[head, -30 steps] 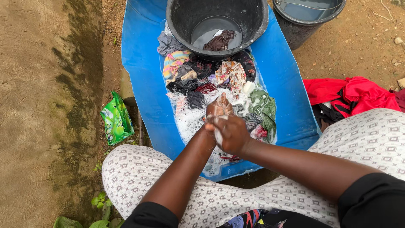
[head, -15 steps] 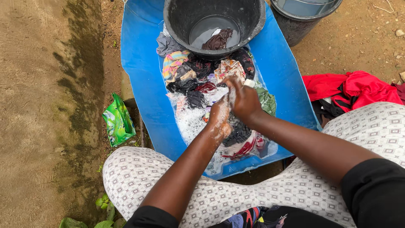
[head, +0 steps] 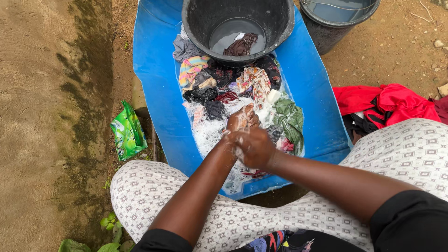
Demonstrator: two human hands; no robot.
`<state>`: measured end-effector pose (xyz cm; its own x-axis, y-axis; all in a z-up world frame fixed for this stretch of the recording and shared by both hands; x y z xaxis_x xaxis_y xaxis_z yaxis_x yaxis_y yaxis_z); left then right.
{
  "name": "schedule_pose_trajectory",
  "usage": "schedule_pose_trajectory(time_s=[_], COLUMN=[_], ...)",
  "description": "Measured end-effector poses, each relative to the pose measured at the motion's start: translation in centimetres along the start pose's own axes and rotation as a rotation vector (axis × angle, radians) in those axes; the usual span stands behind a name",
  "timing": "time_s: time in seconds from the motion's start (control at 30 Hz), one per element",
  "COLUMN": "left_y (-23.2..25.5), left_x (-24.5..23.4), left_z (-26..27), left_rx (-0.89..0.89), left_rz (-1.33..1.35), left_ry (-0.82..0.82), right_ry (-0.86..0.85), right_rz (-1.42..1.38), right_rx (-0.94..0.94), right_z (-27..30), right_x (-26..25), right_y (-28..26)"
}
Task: The person washes clothes by rubbing a bar of soap onto garments, scrubbing them by hand in soapy water, wringing out a garment, and placing it into a basin.
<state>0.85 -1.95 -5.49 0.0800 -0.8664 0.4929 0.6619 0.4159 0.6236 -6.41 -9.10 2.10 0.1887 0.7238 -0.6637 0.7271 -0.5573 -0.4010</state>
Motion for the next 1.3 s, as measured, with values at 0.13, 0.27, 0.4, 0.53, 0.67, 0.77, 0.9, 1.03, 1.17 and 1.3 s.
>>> schedule_pose_trajectory(time_s=[0.13, 0.27, 0.4, 0.53, 0.67, 0.77, 0.9, 1.03, 1.17, 1.3], left_y=[0.9, 4.4, 8.5, 9.7, 8.4, 5.6, 0.2, -1.6, -1.4, -0.7], left_x=[0.8, 1.0, 1.4, 3.2, 3.2, 2.9, 0.5, -1.4, -1.6, -2.5], left_z=[0.9, 1.8, 4.3, 6.3, 4.8, 2.0, -2.1, -3.6, -4.1, -4.1], left_rx=[0.019, 0.466, 0.779, 0.893, 0.763, 0.752, 0.330, 0.145, 0.145, 0.146], left_rz=[-0.134, -0.413, -1.007, -0.907, -0.885, -0.872, -0.135, -0.040, -0.067, -0.046], left_ry=[0.030, -0.022, 0.199, -0.059, -0.288, -0.179, -0.109, -0.029, -0.005, 0.008], right_ry=[-0.144, -0.158, -0.358, -0.312, 0.123, 0.424, -0.274, -0.085, -0.249, -0.010], right_rz=[0.055, -1.024, -0.131, -1.207, -1.290, -1.213, 0.183, 0.074, -0.128, 0.164], right_rx=[0.551, 1.042, 0.025, 0.560, 0.492, 0.776, 0.098, -0.054, 0.889, -0.071], right_z=[-3.2, -3.0, -4.1, -5.5, -6.8, -6.1, -2.5, -2.2, -0.6, 1.3], right_x=[-3.4, -3.3, -5.6, -11.4, -16.4, -12.5, -1.9, -1.1, 0.7, 2.1], right_y=[9.6, 10.8, 5.2, 9.0, 11.9, 14.2, 3.0, 3.3, 10.0, 2.4])
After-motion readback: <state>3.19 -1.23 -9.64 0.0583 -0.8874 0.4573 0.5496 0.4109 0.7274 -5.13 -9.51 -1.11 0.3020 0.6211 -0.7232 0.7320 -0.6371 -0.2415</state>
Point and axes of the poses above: each hand's wrist, its own z-axis away from the middle knuckle, its own x-axis out of the palm, y = z × x, the point moved 4 cm from there along -z, towards the middle knuckle, and after that the axes turned 3 degrees about -y, right-handed, at the moved point
